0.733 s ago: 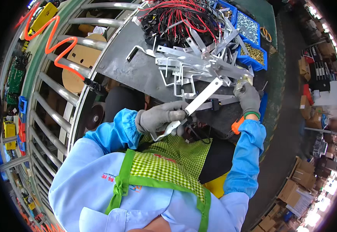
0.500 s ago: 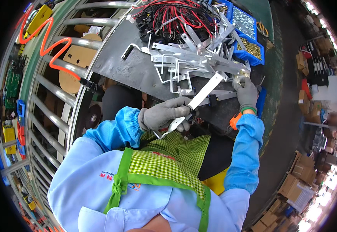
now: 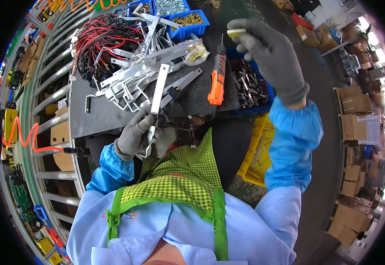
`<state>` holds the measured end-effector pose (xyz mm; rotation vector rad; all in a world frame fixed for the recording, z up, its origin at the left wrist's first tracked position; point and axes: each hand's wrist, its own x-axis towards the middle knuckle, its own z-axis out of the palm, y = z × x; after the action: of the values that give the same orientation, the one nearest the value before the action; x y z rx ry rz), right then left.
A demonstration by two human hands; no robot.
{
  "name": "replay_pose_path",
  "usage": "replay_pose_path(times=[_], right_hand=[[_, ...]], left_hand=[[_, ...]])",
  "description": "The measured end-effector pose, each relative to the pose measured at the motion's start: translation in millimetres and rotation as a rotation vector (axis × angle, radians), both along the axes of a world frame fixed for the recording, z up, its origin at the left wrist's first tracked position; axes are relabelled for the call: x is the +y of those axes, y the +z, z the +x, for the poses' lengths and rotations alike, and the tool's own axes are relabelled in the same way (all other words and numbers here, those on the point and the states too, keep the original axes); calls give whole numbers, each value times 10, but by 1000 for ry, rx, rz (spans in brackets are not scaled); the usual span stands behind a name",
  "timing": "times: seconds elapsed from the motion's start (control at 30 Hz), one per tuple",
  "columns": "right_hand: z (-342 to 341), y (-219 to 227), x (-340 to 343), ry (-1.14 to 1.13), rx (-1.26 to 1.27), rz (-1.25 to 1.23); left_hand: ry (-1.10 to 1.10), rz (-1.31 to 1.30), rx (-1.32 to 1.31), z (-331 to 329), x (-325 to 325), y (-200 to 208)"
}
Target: Manually assemble electronic components and wire harnesses onto a metal bracket using an electric screwdriver.
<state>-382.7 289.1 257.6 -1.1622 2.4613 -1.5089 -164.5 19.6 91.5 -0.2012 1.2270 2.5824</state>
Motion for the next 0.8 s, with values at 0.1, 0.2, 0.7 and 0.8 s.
replay_pose_path(times=[0.1,0.2,0.7,0.8], right_hand=[[362,57,75,-36,-26,45],[633,-144,-42,-71,-53,-11],[1271,-860,-764,86,-144,68],[1326,-959,-847,140,121,201]], left_hand=[[13,51,-132,-113,175,256],[-72,-64,52,-83,192,300],[-70,-189,170,23,58,347],[-84,-246,184,10,30,296]])
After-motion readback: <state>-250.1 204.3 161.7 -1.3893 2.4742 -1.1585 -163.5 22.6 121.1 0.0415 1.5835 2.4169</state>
